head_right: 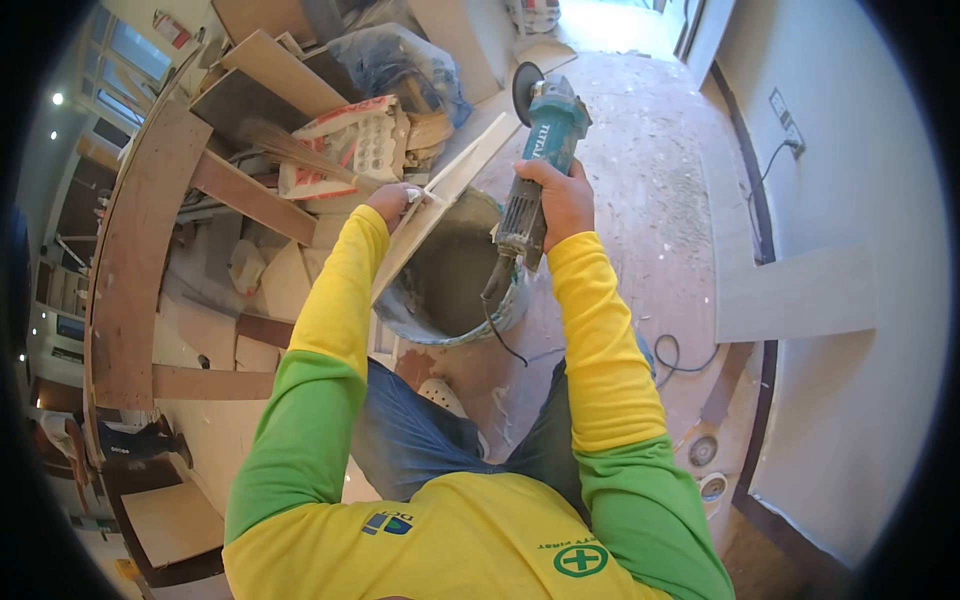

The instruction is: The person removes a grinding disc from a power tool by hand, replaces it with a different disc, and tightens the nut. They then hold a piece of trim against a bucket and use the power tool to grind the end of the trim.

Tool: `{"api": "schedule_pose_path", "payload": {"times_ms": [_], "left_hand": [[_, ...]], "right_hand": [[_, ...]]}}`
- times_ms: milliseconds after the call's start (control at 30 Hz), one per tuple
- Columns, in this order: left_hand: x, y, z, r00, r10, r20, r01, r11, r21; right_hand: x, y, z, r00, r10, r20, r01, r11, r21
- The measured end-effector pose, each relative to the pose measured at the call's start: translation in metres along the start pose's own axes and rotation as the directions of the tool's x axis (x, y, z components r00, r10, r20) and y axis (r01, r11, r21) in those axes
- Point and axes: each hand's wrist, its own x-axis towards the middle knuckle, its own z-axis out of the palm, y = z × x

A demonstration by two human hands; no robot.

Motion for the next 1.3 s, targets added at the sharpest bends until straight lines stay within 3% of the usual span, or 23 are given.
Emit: {"api": "schedule_pose_path", "payload": {"times_ms": [33, 67, 100, 167, 200, 267, 300, 367, 467, 500, 600, 733, 767, 1067, 1167, 1300], "left_hand": [[-0.008, 0.041, 0.000, 0.968, -0.249, -0.025, 0.230, 0.923, -0.308], [-0.014, 0.072, 0.000, 0.877, -0.479, 0.030, 0.404, 0.704, -0.583], [-0.016, 0.085, 0.000, 0.878, -0.478, 0.029, 0.403, 0.704, -0.585], [-0.016, 0.093, -0.001, 0.783, -0.620, 0.038, 0.469, 0.549, -0.692], [-0.015, 0.092, -0.004, 0.785, -0.619, 0.035, 0.466, 0.552, -0.692], [-0.012, 0.088, -0.011, 0.899, -0.424, 0.113, 0.351, 0.542, -0.763], [-0.006, 0.087, -0.013, 0.901, -0.418, 0.115, 0.351, 0.547, -0.760], [-0.002, 0.131, -0.016, 0.928, -0.371, 0.036, 0.204, 0.424, -0.883], [0.007, 0.154, -0.024, 0.961, -0.272, -0.054, 0.087, 0.480, -0.873], [0.008, 0.162, -0.025, 0.961, -0.255, -0.110, 0.007, 0.416, -0.909], [0.028, 0.166, -0.035, 0.952, -0.290, -0.096, 0.029, 0.400, -0.916], [0.054, 0.205, -0.044, 0.951, -0.283, -0.122, 0.049, 0.529, -0.847], [0.059, 0.216, -0.047, 0.956, -0.279, -0.095, 0.102, 0.615, -0.782], [0.140, 0.238, -0.031, 0.957, -0.223, -0.185, 0.047, 0.751, -0.659], [0.139, 0.256, -0.027, 0.967, -0.226, -0.117, 0.062, 0.654, -0.754], [0.115, 0.259, -0.025, 0.969, -0.247, -0.008, 0.170, 0.690, -0.704]], "right_hand": [[0.002, 0.001, -0.001, 1.000, 0.000, 0.005, 0.000, 1.000, 0.011], [0.004, 0.002, -0.002, 1.000, 0.000, 0.012, 0.000, 1.000, 0.021], [0.005, 0.003, -0.003, 1.000, 0.000, 0.013, 0.000, 1.000, 0.019], [0.008, 0.003, -0.004, 1.000, -0.018, 0.006, 0.018, 1.000, 0.015], [0.008, 0.004, -0.004, 1.000, -0.021, 0.008, 0.020, 1.000, 0.016], [0.010, 0.003, -0.004, 1.000, -0.021, -0.011, 0.021, 0.999, 0.025], [0.013, 0.004, -0.005, 1.000, -0.028, -0.015, 0.028, 0.999, 0.029], [0.019, 0.008, -0.010, 0.998, -0.058, -0.020, 0.059, 0.998, 0.026], [0.017, 0.004, -0.008, 0.998, -0.059, -0.033, 0.059, 0.998, -0.001], [0.018, 0.004, -0.009, 0.998, -0.058, -0.032, 0.058, 0.998, -0.002], [0.016, 0.006, -0.008, 0.999, -0.036, -0.037, 0.037, 0.999, 0.025], [0.010, -0.001, 0.000, 0.999, -0.033, -0.031, 0.035, 0.996, 0.085], [0.010, -0.001, -0.001, 0.999, -0.029, -0.034, 0.032, 0.994, 0.100], [0.022, -0.005, -0.008, 0.995, -0.050, -0.088, 0.066, 0.978, 0.197], [0.022, -0.012, -0.016, 0.988, -0.079, -0.136, 0.102, 0.980, 0.174], [0.025, -0.020, -0.027, 0.982, -0.119, -0.149, 0.140, 0.980, 0.141]]}}
